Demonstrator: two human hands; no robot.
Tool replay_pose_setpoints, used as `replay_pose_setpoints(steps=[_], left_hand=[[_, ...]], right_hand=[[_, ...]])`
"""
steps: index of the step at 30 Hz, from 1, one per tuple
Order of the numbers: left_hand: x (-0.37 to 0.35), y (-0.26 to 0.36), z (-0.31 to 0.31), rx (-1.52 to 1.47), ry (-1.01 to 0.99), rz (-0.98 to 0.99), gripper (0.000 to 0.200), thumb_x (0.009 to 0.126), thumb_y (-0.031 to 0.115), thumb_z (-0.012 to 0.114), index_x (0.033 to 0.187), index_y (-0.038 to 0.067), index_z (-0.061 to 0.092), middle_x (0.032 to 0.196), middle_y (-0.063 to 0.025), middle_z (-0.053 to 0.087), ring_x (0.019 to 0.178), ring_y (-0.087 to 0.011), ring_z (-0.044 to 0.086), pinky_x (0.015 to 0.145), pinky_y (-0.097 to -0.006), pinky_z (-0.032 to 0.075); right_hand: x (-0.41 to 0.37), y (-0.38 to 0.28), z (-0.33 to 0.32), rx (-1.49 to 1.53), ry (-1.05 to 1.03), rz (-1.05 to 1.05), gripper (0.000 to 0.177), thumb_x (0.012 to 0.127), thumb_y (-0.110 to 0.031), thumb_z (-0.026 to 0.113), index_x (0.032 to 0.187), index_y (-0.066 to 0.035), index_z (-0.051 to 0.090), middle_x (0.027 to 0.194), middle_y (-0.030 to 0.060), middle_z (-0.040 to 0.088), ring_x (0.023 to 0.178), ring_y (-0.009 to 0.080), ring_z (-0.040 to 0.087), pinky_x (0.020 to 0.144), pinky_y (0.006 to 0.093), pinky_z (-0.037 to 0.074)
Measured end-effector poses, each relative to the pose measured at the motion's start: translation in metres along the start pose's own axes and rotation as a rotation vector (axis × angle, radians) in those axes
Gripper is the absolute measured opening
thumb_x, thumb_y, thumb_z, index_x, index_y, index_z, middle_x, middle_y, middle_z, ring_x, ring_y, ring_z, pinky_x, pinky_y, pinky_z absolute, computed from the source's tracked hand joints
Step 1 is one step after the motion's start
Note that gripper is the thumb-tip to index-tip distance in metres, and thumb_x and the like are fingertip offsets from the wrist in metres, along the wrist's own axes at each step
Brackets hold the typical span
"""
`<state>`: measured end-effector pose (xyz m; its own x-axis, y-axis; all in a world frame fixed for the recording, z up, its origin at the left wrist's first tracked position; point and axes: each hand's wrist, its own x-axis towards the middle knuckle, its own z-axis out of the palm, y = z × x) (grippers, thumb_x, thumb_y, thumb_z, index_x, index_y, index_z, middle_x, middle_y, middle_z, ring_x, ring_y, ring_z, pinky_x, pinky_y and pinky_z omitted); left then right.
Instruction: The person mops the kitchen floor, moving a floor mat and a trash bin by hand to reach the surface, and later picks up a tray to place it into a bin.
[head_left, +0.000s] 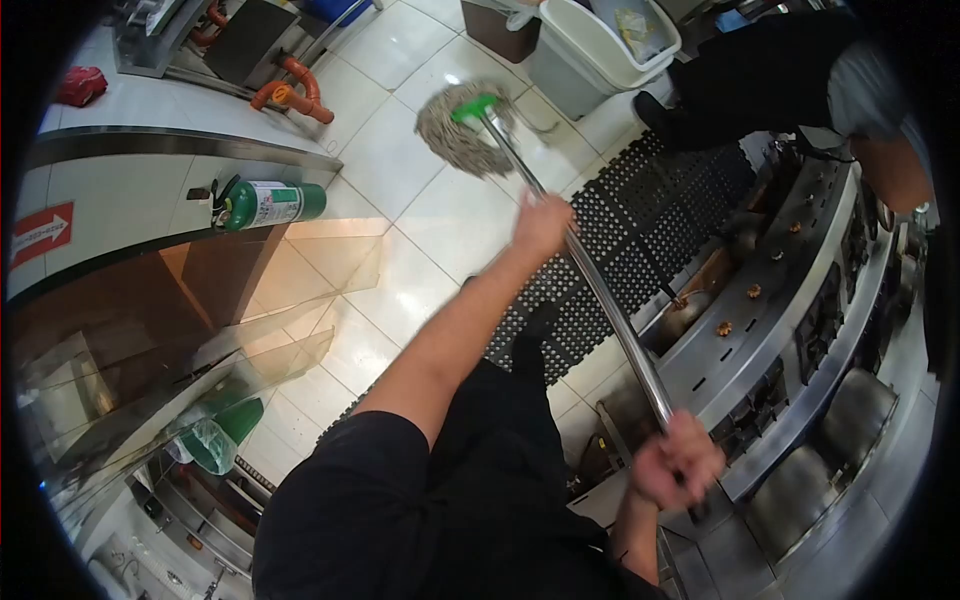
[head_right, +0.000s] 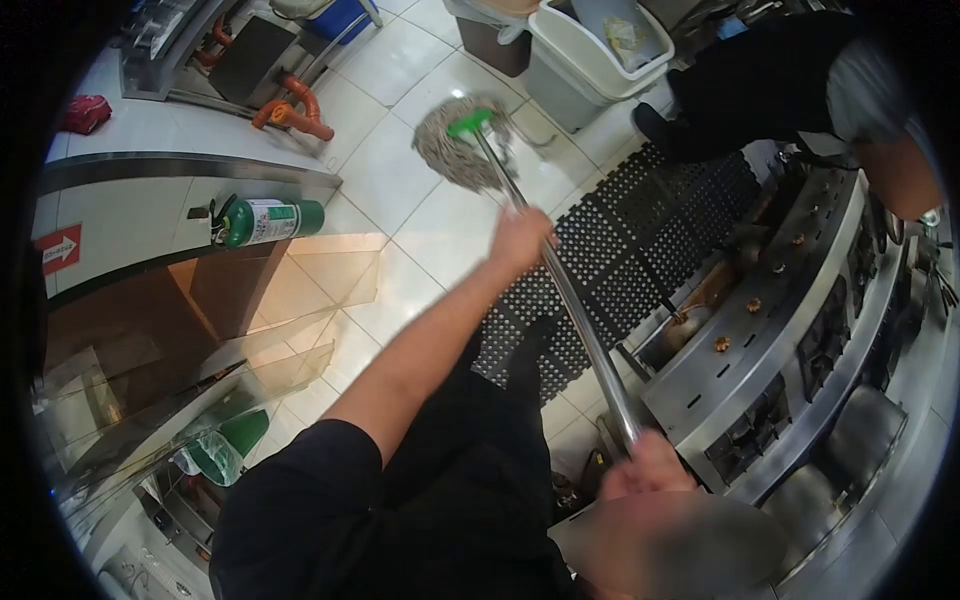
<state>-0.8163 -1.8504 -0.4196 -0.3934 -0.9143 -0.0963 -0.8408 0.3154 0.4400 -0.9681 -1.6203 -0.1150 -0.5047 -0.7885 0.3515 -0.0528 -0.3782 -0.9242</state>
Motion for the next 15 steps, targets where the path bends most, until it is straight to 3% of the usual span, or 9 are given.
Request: replay_pose_setpoints(steps=[1,2,3,4,6,8,12,13,15], left_hand=[[0.012,-0.039,0.009,0.240,0.145,-0.087,0.033,0.082,0.033,0.074,0.110,0.015,0.069,0.123,-0.0087,0.064,0.123,-0.0299,0.056,0.107,-0.0637,0.036],[0.023,-0.062,-0.021,0.151,0.056,-0.271,0.056,0.085,0.035,0.073,0.136,0.015,0.056,0.153,-0.0124,0.044,0.144,-0.0323,0.040,0.118,-0.0655,0.024],[0.041,-0.094,-0.027,0.119,0.008,-0.332,0.071,0.083,0.037,0.077,0.144,0.015,0.050,0.165,-0.0122,0.029,0.152,-0.0343,0.029,0.122,-0.0640,0.018],[0.044,-0.106,-0.052,0.118,-0.051,-0.323,0.089,0.078,0.037,0.082,0.153,0.017,0.038,0.168,-0.0105,0.024,0.153,-0.0327,0.026,0.123,-0.0637,0.016],[0.036,-0.117,-0.075,-0.047,-0.066,-0.333,0.094,0.079,0.035,0.083,0.156,0.018,0.032,0.169,-0.0082,0.022,0.155,-0.0296,0.023,0.124,-0.0633,0.013],[0.029,-0.127,-0.082,-0.071,-0.029,-0.413,0.099,0.076,0.034,0.086,0.157,0.022,0.029,0.170,-0.0060,0.020,0.155,-0.0272,0.023,0.123,-0.0643,0.012],[-0.015,-0.113,-0.080,-0.089,0.132,-0.125,0.072,0.074,0.032,0.086,0.136,0.023,0.050,0.155,-0.0074,0.043,0.152,-0.0296,0.031,0.120,-0.0658,0.016],[-0.031,-0.089,-0.093,-0.167,0.163,-0.060,0.059,0.075,0.032,0.085,0.124,0.020,0.054,0.142,-0.0073,0.051,0.143,-0.0310,0.040,0.119,-0.0660,0.018],[-0.068,-0.026,-0.130,-0.317,0.172,0.036,0.034,0.080,0.033,0.080,0.100,0.015,0.060,0.116,-0.0075,0.062,0.122,-0.0324,0.056,0.117,-0.0656,0.022]], right_hand=[[-0.004,0.041,0.020,-0.070,-0.035,-0.005,0.047,0.103,-0.041,0.049,0.070,-0.007,0.048,0.072,0.0100,0.058,0.071,0.0232,0.056,0.075,0.0430,0.048],[-0.009,0.081,0.040,-0.139,-0.071,-0.013,0.054,0.105,-0.041,0.047,0.068,-0.002,0.055,0.078,0.0142,0.067,0.077,0.0264,0.064,0.080,0.0464,0.053],[-0.010,0.119,0.059,-0.371,-0.154,0.081,0.043,0.104,-0.025,0.046,0.078,0.004,0.064,0.091,0.0185,0.072,0.093,0.0320,0.069,0.097,0.0476,0.052],[0.002,0.146,0.081,-0.309,-0.269,0.123,0.029,0.100,-0.015,0.048,0.085,0.004,0.064,0.095,0.0175,0.071,0.096,0.0317,0.069,0.099,0.0460,0.051],[0.022,0.188,0.122,-0.158,-0.425,0.064,0.011,0.093,0.001,0.053,0.093,0.004,0.063,0.101,0.0162,0.071,0.102,0.0307,0.067,0.103,0.0446,0.048],[0.029,0.186,0.140,-0.082,-0.602,-0.003,0.006,0.092,0.002,0.055,0.089,0.003,0.060,0.100,0.0154,0.069,0.105,0.0316,0.067,0.104,0.0452,0.047],[0.036,0.064,0.117,-0.352,-0.561,0.067,0.013,0.088,-0.001,0.059,0.092,0.006,0.069,0.102,0.0194,0.072,0.107,0.0326,0.070,0.099,0.0429,0.051],[0.040,0.031,0.101,-0.368,-0.523,0.069,0.010,0.083,0.001,0.062,0.088,0.006,0.069,0.096,0.0184,0.073,0.102,0.0351,0.072,0.100,0.0456,0.052],[0.043,-0.035,0.079,-0.301,-0.375,0.098,0.026,0.092,-0.018,0.061,0.078,0.003,0.066,0.081,0.0151,0.071,0.084,0.0312,0.071,0.087,0.0466,0.055]])
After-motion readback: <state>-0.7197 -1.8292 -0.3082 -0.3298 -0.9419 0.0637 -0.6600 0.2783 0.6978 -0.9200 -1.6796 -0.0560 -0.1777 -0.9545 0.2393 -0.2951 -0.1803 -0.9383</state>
